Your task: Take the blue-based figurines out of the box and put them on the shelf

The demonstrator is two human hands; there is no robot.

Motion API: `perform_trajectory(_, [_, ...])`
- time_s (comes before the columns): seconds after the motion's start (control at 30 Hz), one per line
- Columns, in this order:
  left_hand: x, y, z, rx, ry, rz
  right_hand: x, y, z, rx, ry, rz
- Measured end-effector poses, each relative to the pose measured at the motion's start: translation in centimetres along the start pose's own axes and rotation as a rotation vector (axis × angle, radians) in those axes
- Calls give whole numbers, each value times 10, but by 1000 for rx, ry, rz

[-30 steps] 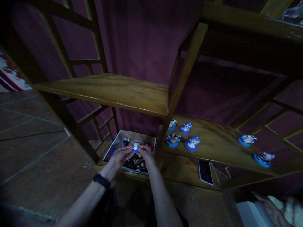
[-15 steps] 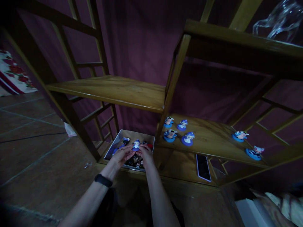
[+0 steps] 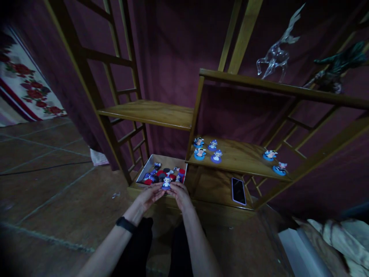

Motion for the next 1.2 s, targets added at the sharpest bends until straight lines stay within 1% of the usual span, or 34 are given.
perform_trajectory(0.1, [-16,-2,-17,-27,11,-26,-25,-2,8,13,-9,13])
perform_trajectory(0.2, [-28,-1,-33,-72,18,-25,-44,1,17,30,8,89])
perform_trajectory(0.3, [-37,0,-47,-121,21,-15,-56,4,23,7,32,169])
perform_trajectory(0.4, [-43,0,-54,-134,17,-13,-62,6,24,-23,47,196])
perform_trajectory(0.6, [-47,-4,-52,-115,-32,-80,-66,2,24,-28,54,154])
perform_trajectory(0.77, [-48,-6,-51,-91,-48,-104,-68,-3,23,-50,65,125])
perform_trajectory(0.87, [-48,-6,-51,-75,-42,-102,-69,-4,22,-45,66,123])
perform_trajectory(1.07, [-47,0,-52,-47,-30,-62,-68,-1,22,-59,31,137])
perform_trajectory(1.2, [-46,-1,-51,-49,-22,-92,-66,0,24,-68,19,121])
Point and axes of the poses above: each hand's wrist, its own x-axis towards the middle knuckle, its own y-axis out of the back of the hand, z = x × y, the point moved 9 cm from there along x, towards the middle knuckle, and after that the axes turned 12 degrees about -z, right-handed, at the moved point
